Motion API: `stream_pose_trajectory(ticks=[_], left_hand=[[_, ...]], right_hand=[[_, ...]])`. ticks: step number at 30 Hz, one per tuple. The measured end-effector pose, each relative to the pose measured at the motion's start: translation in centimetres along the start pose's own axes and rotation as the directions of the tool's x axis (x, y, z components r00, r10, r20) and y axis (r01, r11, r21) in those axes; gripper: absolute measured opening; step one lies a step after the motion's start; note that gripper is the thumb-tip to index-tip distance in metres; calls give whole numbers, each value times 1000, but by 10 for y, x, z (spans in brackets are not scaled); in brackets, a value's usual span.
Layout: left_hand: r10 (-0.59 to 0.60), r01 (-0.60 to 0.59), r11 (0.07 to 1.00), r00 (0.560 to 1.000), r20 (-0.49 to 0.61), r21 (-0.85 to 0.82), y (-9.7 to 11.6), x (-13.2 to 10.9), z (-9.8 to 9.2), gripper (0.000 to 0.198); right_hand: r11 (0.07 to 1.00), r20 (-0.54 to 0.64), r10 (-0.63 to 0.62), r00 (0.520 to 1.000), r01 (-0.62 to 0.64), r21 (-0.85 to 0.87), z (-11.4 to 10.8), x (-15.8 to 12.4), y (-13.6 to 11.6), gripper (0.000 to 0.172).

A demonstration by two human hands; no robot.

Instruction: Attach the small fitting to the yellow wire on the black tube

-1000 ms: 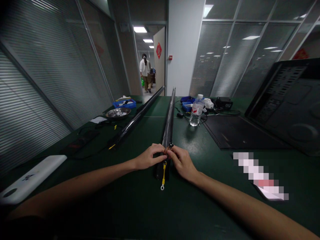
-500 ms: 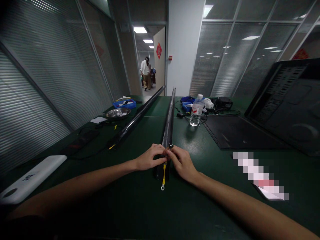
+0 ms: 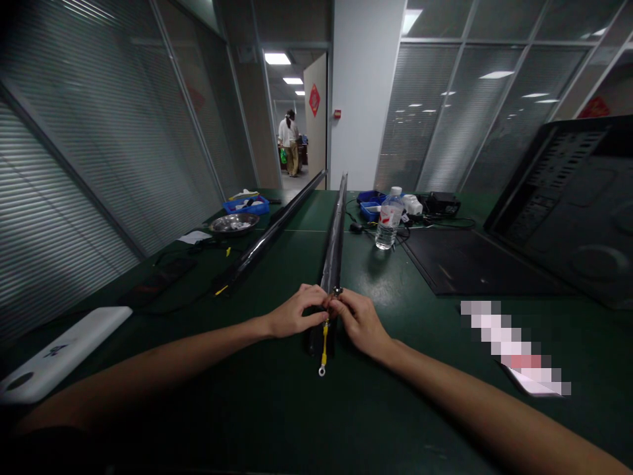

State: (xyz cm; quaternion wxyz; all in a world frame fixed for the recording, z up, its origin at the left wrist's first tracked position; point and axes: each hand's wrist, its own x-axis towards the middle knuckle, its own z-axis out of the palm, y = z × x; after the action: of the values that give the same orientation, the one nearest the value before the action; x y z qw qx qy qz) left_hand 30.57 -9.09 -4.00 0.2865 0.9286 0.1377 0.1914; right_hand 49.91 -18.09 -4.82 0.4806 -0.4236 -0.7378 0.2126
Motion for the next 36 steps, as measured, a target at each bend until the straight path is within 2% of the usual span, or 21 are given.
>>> stream_pose_trajectory(ticks=[12, 19, 23, 28, 36], left_hand=[[3, -3, 1000, 1000, 3, 24, -1, -1, 0, 17], [-14, 14, 1000, 1000, 6, 5, 2, -1, -2, 15], [-36, 36, 999, 999, 14, -19, 2, -1, -3, 15], [-48, 50, 998, 998, 39, -33, 2, -1, -4, 15], [-20, 20, 1000, 999, 41, -12, -1, -2, -2, 16]], right_hand=[[999, 39, 9, 999, -10, 34, 0, -1, 5, 33], [998, -80, 64, 995, -64, -2, -1, -2, -5, 27], [996, -88, 84, 993, -86, -12, 0, -2, -6, 27], [996, -89, 46, 995, -52, -68, 2, -2, -5, 28], [998, -74, 14, 997, -18, -58, 1, -1, -6, 31]])
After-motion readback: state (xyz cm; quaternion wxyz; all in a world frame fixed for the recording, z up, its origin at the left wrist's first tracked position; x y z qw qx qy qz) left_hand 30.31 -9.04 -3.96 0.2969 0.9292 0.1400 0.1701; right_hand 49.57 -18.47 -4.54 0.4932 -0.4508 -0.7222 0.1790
